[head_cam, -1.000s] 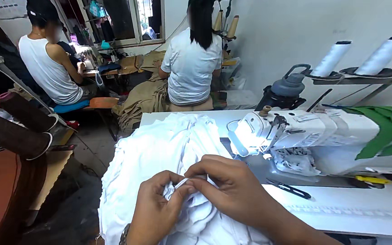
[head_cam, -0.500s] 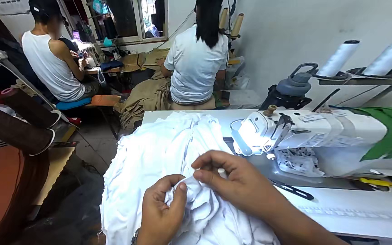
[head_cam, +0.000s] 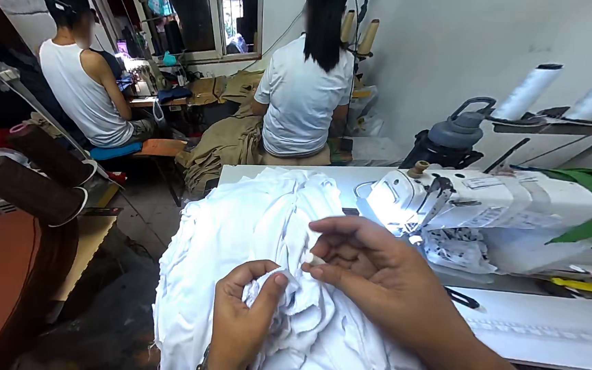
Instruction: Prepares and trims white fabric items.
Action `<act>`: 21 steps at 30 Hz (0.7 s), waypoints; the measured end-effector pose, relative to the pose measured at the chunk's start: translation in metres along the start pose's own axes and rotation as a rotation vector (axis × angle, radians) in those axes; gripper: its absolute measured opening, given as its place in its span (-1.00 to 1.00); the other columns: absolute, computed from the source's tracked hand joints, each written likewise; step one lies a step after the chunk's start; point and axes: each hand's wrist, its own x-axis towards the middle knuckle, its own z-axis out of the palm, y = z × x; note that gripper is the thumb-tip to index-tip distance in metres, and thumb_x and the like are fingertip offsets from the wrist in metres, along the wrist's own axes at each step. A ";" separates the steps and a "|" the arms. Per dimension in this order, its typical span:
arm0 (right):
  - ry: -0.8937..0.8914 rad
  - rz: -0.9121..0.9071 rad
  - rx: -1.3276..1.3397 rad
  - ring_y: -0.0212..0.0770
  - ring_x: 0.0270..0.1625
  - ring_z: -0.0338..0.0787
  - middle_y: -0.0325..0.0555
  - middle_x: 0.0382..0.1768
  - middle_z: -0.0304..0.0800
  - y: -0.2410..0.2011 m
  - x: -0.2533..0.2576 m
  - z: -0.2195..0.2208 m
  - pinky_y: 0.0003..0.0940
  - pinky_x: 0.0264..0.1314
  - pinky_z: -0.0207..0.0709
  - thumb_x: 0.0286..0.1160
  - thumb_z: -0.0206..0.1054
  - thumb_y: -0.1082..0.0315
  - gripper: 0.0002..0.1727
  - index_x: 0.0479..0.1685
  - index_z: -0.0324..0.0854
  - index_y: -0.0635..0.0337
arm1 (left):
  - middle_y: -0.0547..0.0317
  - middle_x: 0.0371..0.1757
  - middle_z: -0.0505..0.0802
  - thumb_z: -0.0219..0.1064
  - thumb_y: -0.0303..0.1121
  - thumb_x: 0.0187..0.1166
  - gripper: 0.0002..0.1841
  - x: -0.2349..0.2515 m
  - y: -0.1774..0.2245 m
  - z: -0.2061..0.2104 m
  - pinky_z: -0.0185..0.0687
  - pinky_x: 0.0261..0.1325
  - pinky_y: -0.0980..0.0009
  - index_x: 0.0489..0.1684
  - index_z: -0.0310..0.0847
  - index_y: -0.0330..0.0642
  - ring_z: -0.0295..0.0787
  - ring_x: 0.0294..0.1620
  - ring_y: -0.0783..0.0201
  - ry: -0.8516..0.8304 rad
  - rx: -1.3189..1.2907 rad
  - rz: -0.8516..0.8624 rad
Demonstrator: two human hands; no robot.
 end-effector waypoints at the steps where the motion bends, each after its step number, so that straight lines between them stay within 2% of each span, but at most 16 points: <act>1: 0.020 0.001 0.019 -0.39 -0.20 0.86 -0.30 -0.16 0.86 0.001 -0.003 0.002 -0.53 -0.13 0.82 0.33 0.51 0.40 -0.60 0.21 0.73 0.06 | 0.34 -0.33 0.88 0.46 -0.27 0.55 -0.86 0.000 -0.001 0.000 0.75 -0.13 0.58 -0.26 0.87 -0.11 0.80 -0.29 0.54 0.004 0.001 0.002; 4: 0.046 -0.002 0.039 -0.39 -0.13 0.87 -0.30 -0.12 0.90 0.005 -0.010 0.011 -0.52 -0.05 0.81 0.39 0.49 0.38 -0.73 0.08 0.83 0.08 | 0.37 -0.31 0.89 0.46 -0.27 0.53 -0.88 -0.001 -0.002 0.001 0.74 -0.10 0.58 -0.27 0.87 -0.08 0.80 -0.25 0.56 0.012 0.013 0.019; 12: 0.052 -0.080 0.104 -0.43 -0.18 0.85 -0.29 -0.17 0.91 0.007 -0.013 0.023 -0.57 -0.03 0.77 0.41 0.48 0.45 -0.55 0.34 0.73 0.08 | 0.40 -0.35 0.87 0.44 -0.36 0.50 -0.92 -0.003 -0.006 0.004 0.71 -0.12 0.64 -0.31 0.85 -0.10 0.77 -0.27 0.61 0.006 0.034 0.091; 15: 0.050 -0.083 0.085 -0.47 -0.20 0.83 -0.31 -0.18 0.91 0.006 -0.013 0.025 -0.62 -0.07 0.75 0.42 0.46 0.45 -0.54 0.37 0.73 0.06 | 0.39 -0.36 0.87 0.44 -0.38 0.48 -0.93 -0.003 -0.006 0.005 0.71 -0.14 0.64 -0.31 0.85 -0.12 0.77 -0.29 0.61 0.008 0.032 0.084; 18: 0.045 -0.116 0.036 -0.49 -0.22 0.83 -0.31 -0.18 0.90 0.004 -0.010 0.027 -0.63 -0.09 0.76 0.42 0.45 0.47 -0.57 0.32 0.76 0.13 | 0.39 -0.38 0.86 0.45 -0.39 0.44 -0.94 -0.004 -0.006 0.005 0.71 -0.16 0.64 -0.34 0.84 -0.12 0.77 -0.30 0.60 0.028 0.054 0.071; 21: 0.037 -0.153 -0.036 -0.54 -0.21 0.80 -0.34 -0.23 0.86 0.003 -0.005 0.029 -0.67 -0.08 0.74 0.41 0.43 0.44 -0.59 0.28 0.78 0.13 | 0.38 -0.35 0.89 0.47 -0.39 0.42 -0.93 -0.006 -0.006 0.008 0.74 -0.10 0.61 -0.35 0.85 -0.15 0.80 -0.25 0.59 0.024 0.072 0.068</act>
